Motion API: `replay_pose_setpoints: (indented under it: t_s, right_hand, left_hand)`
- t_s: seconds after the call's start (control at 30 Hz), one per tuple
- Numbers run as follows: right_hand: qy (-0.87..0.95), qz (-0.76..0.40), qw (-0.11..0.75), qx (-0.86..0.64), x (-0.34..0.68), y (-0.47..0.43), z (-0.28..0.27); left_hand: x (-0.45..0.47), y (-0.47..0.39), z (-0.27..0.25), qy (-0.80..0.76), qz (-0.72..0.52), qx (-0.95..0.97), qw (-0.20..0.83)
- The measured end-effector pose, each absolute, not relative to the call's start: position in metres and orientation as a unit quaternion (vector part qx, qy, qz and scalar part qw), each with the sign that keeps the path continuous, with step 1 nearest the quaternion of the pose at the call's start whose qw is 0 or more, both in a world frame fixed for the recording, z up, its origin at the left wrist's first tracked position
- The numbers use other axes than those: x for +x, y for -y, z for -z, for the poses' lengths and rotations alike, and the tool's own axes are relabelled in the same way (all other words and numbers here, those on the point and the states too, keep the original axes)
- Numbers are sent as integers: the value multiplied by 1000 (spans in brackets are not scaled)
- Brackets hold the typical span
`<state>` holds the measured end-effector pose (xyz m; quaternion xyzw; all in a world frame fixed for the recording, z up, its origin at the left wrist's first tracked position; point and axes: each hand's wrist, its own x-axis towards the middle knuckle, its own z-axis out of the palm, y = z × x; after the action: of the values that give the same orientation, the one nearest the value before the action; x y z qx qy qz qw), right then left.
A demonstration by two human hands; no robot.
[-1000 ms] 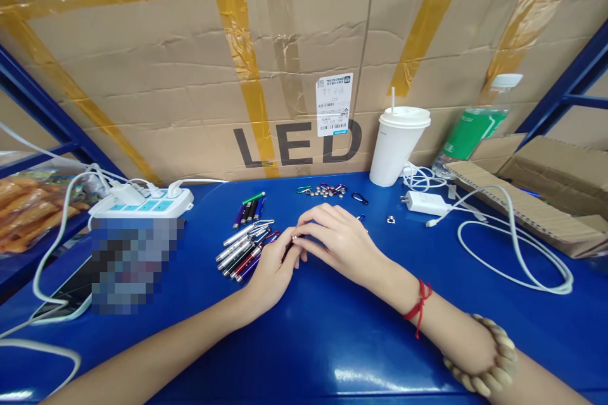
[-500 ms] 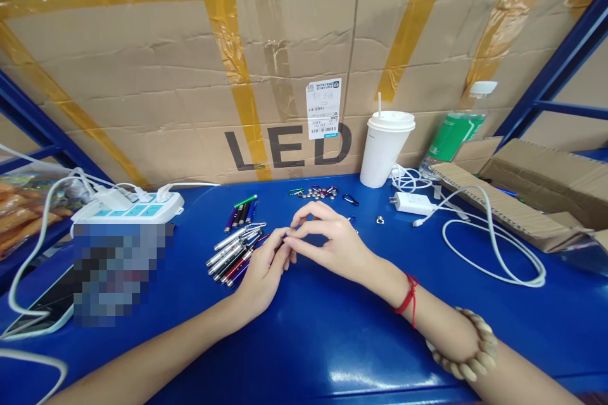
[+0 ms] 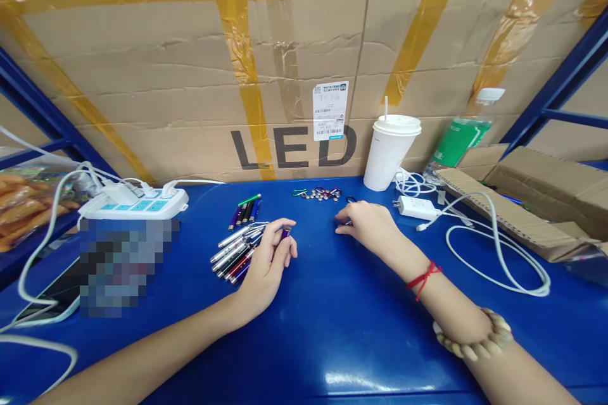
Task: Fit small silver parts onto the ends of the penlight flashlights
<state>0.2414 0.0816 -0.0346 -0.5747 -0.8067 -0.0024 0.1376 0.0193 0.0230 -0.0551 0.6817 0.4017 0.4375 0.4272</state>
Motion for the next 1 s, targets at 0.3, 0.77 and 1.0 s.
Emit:
replay_pose_setpoints:
  t_s: [0.3, 0.77, 1.0]
  right_hand:
    - [790, -28, 204, -578, 232, -87, 40]
    - [713, -290, 482, -419, 187, -59, 36]
    - [788, -257, 430, -358, 190, -59, 37]
  left_hand:
    - [17, -23, 58, -382, -441, 696, 419]
    - [16, -24, 55, -415, -405, 711, 397]
    - [19, -26, 52, -423, -403, 698, 414]
